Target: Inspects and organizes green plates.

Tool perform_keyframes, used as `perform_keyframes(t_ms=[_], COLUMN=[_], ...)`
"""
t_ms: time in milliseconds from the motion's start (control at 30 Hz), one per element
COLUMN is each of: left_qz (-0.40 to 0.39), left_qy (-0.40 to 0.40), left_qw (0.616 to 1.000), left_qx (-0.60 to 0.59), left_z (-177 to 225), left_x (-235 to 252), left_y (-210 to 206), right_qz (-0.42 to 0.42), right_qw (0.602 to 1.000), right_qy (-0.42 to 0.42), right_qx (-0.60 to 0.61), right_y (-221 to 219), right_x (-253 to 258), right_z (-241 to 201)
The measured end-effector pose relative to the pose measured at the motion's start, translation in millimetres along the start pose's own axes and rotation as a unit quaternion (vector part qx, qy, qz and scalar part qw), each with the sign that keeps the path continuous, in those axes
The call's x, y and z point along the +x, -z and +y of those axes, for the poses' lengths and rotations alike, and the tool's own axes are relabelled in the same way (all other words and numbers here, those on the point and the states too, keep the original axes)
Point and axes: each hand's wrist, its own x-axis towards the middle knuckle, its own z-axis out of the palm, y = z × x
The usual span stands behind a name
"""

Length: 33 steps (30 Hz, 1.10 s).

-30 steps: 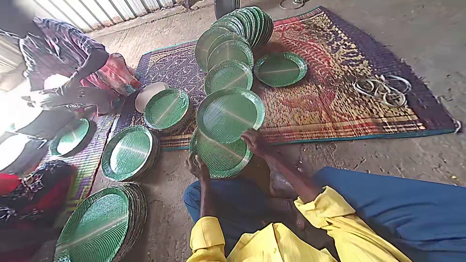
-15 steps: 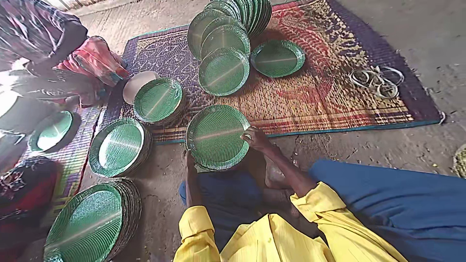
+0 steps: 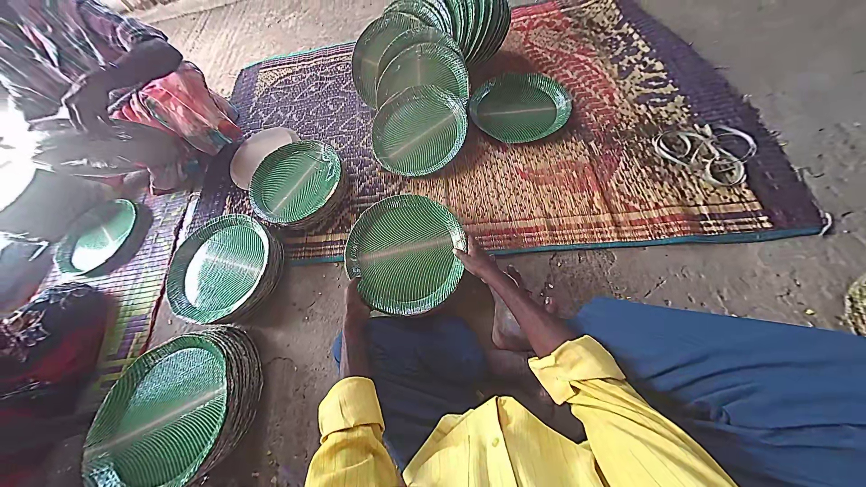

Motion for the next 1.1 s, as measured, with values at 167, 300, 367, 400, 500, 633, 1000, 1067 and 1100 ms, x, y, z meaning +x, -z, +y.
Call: perform_keyframes(t_ms=[167, 300, 367, 400, 500, 633, 1000, 1067, 1100], left_qz=[-0.005, -0.049, -0.057, -0.063, -0.080, -0.062, -0.002, 0.000, 0.006], left_qy=[0.021, 0.027, 0.024, 0.019, 0.006, -0.010, -0.144, -0.181, -0.199], left_qw=[1.000, 0.998, 0.997, 0.997, 0.995, 0.998, 0.980, 0.973, 0.970], left_qx=[0.004, 0.013, 0.034, 0.040, 0.054, 0.017, -0.136, -0.141, -0.142], left_z=[1.4, 1.9, -0.3, -0.8, -0.6, -3.5, 75.8, 114.3, 134.5], left_x=[0.3, -7.7, -11.3, -13.5, -24.1, -31.3, -48.2, -32.5, -22.5], left_y=[2.1, -1.5, -2.6, -1.6, -0.9, -3.4, -9.3, -10.3, -12.1], right_qz=[-0.004, 0.034, 0.046, 0.048, 0.038, 0.052, -0.046, -0.043, -0.041], right_qw=[0.989, 0.971, 0.964, 0.962, 0.959, 0.941, 0.882, 0.883, 0.882], right_qy=[-0.072, -0.158, -0.177, -0.183, -0.164, -0.050, -0.110, -0.108, -0.107], right_qx=[0.130, 0.179, 0.191, 0.199, 0.227, 0.331, 0.455, 0.456, 0.457], right_y=[-6.6, -8.8, -9.3, -8.9, -4.2, -6.9, -4.2, -6.0, -7.0], right_x=[-11.6, -13.4, -15.0, -16.0, -19.1, -16.9, -13.5, -9.8, -7.7], right_z=[5.8, 12.8, 12.2, 10.8, 9.2, 18.1, 12.7, 16.6, 18.3])
